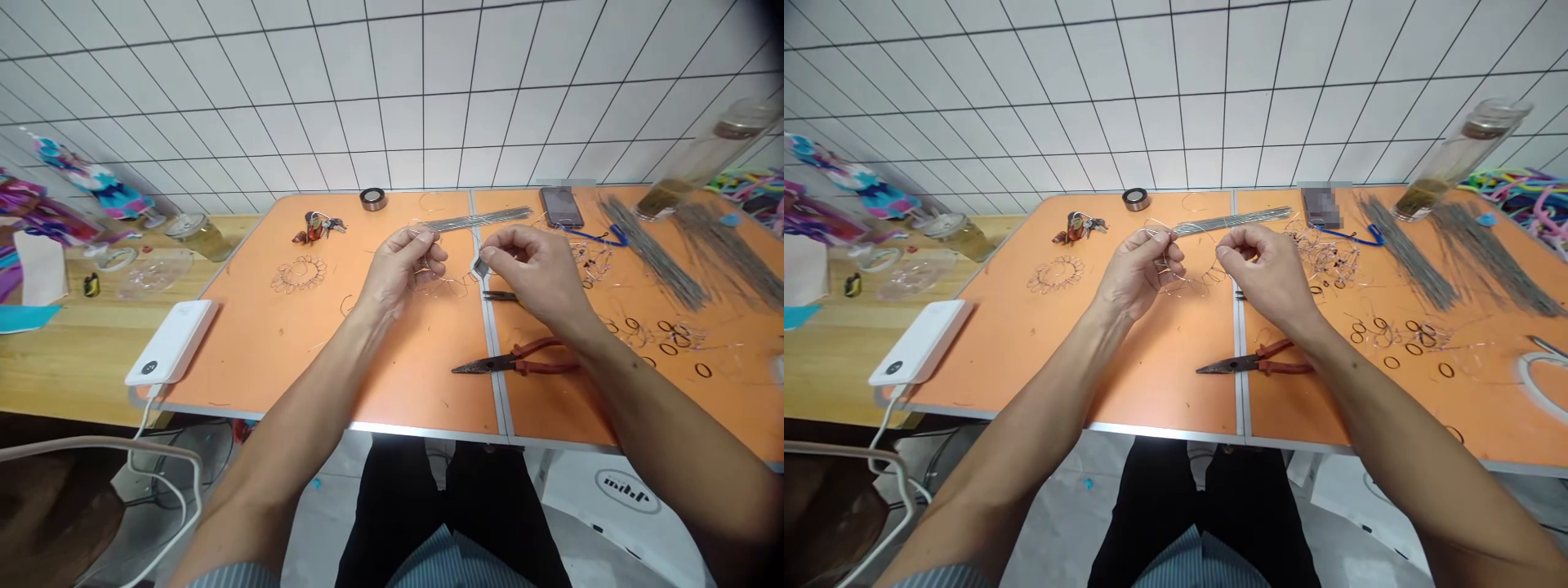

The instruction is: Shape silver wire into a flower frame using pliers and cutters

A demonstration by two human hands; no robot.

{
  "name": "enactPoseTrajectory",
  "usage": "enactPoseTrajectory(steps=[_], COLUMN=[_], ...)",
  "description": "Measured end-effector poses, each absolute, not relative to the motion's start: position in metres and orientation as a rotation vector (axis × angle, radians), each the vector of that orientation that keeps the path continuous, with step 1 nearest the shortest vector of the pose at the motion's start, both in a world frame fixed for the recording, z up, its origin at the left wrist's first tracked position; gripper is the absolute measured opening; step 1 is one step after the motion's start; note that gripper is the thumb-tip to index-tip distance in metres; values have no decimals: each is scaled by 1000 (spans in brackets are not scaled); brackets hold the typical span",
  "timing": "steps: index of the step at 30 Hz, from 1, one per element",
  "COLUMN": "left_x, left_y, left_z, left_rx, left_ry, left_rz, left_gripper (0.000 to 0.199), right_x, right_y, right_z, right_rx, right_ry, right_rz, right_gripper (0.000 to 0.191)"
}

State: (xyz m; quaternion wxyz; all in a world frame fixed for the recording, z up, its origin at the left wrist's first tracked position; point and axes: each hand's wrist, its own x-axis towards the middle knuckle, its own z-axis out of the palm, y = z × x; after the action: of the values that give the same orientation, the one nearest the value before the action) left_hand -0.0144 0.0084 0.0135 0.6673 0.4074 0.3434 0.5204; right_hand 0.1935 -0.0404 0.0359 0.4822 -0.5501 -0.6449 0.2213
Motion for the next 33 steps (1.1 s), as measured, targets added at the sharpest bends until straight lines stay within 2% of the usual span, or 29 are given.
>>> enactPoseTrajectory(steps=[9,16,21,26,33], left_x=[-14,-16,-16,-18,-25], left_y=[7,6,7,8,14], left_z=[12,14,11,7,0], left_rx=[997,1064,1103,1105,1172], left_ry=[789,765,764,834,907], left_rz=[1170,1144,1042,870,629], left_gripper=[24,16,13,12,16], right_x=[194,203,214,214,210], right_y=[-40,-37,-34,-34,-32], right_z=[35,32,29,27,19], right_rx=[-1395,-1399,-1305,-1257,-1354], right_ry=[-1574,-1549,-1561,-1540,-1628], right_rz=[540,485,479,626,702], right_gripper=[15,16,10,28,12])
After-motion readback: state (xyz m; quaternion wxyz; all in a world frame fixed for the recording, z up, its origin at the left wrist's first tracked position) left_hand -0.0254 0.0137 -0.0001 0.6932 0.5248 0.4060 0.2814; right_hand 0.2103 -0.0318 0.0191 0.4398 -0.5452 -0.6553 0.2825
